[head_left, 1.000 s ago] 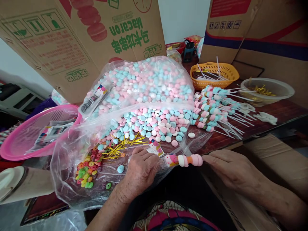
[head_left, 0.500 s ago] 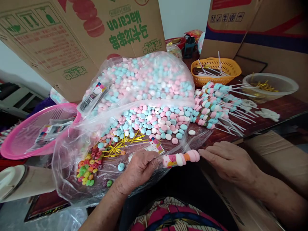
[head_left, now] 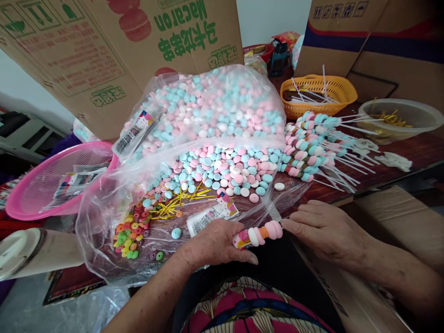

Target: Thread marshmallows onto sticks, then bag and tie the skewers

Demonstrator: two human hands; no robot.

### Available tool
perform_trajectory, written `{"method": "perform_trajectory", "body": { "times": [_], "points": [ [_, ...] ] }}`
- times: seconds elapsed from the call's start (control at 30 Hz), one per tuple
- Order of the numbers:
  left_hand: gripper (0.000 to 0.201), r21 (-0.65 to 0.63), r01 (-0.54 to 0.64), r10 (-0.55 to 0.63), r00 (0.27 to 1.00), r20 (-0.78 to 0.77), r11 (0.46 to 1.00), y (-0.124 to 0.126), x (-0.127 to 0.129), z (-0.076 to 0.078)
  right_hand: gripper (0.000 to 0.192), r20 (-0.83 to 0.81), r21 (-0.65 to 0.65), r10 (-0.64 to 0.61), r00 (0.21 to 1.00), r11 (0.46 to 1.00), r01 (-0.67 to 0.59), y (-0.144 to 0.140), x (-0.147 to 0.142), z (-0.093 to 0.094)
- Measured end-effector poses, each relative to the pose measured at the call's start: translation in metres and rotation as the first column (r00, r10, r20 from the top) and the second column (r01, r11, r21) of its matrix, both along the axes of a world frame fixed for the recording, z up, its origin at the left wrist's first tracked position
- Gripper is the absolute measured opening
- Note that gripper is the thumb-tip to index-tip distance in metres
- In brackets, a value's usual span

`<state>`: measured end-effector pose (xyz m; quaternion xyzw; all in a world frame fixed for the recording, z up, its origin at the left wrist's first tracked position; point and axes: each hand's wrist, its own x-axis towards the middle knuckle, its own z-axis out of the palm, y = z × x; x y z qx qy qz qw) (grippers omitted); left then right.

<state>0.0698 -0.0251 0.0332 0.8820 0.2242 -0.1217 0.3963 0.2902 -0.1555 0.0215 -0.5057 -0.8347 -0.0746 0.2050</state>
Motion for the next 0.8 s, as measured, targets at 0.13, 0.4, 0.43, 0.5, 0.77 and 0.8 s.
{"method": "perform_trajectory", "body": {
  "times": [0.13, 0.4, 0.43, 0.5, 0.77, 0.8],
  "points": [
    [0.023, 0.355, 0.067, -0.081, 0.996, 0.024, 0.932, -0.004, 0.006, 0.002, 0.026, -0.11, -0.352, -0.002, 0.994, 0.935, -0.037, 0.003, 0.005, 0.007],
    [0.025, 0.813, -0.085, -0.278, 0.915, 0.293, 0.576, -0.009, 0.0, -0.012, 0.023, -0.267, -0.393, -0.059, 0.962, 0.918, -0.053, 0.002, 0.01, 0.011],
    [0.026, 0.774, -0.059, -0.257, 0.925, 0.28, 0.63, -0.009, 0.0, -0.012, 0.023, -0.225, -0.335, -0.048, 0.973, 0.942, -0.031, 0.003, 0.01, 0.011],
    [0.031, 0.653, -0.022, -0.162, 0.962, 0.22, 0.757, -0.01, 0.002, -0.008, 0.024, -0.095, -0.158, -0.036, 0.995, 0.987, 0.021, 0.005, 0.01, 0.011],
    [0.034, 0.411, 0.004, 0.02, 0.998, -0.053, 0.912, 0.001, 0.012, 0.007, 0.023, 0.164, -0.02, 0.119, 0.979, 0.993, -0.117, -0.001, -0.01, 0.017],
    [0.029, 0.449, 0.035, 0.001, 0.997, -0.078, 0.893, 0.001, 0.012, 0.005, 0.023, 0.153, -0.04, 0.129, 0.98, 0.991, -0.124, -0.002, -0.014, 0.017]
  ]
}}
